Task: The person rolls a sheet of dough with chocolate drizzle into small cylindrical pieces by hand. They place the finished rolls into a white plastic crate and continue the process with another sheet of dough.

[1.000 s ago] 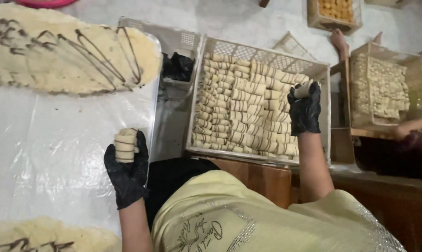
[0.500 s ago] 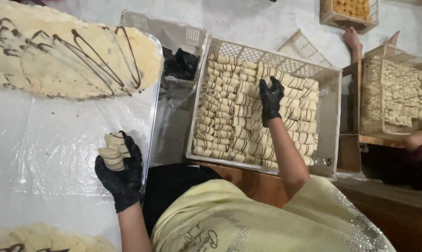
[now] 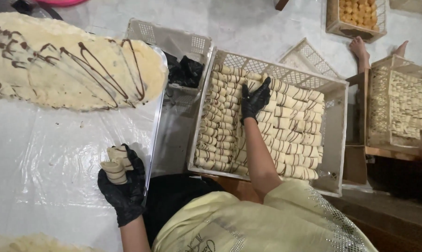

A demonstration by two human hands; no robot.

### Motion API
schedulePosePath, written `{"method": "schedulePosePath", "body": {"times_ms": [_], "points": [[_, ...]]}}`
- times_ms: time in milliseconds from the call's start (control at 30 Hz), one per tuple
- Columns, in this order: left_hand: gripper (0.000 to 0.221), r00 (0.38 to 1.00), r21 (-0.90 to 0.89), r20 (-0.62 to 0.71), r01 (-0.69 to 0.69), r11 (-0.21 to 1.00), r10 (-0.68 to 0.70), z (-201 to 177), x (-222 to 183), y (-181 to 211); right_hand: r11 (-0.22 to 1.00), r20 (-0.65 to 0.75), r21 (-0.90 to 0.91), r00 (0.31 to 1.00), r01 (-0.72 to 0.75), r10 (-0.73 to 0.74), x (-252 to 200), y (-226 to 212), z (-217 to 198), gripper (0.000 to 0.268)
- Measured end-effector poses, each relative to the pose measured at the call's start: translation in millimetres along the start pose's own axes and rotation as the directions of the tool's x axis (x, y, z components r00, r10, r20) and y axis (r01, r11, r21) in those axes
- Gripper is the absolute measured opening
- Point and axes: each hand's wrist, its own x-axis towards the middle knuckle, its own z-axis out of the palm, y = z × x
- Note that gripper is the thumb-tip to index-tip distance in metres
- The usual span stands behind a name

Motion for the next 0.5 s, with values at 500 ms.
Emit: {"method": "schedulePosePath", "body": {"times_ms": [500], "points": [[0.064,0.977,-0.152,0.019,0.214,0.965,-0.214,-16,4,15,0.955,0.103,-0.284,0.988,-0.079,0.112,-5,-14,-9,0.08]]}}
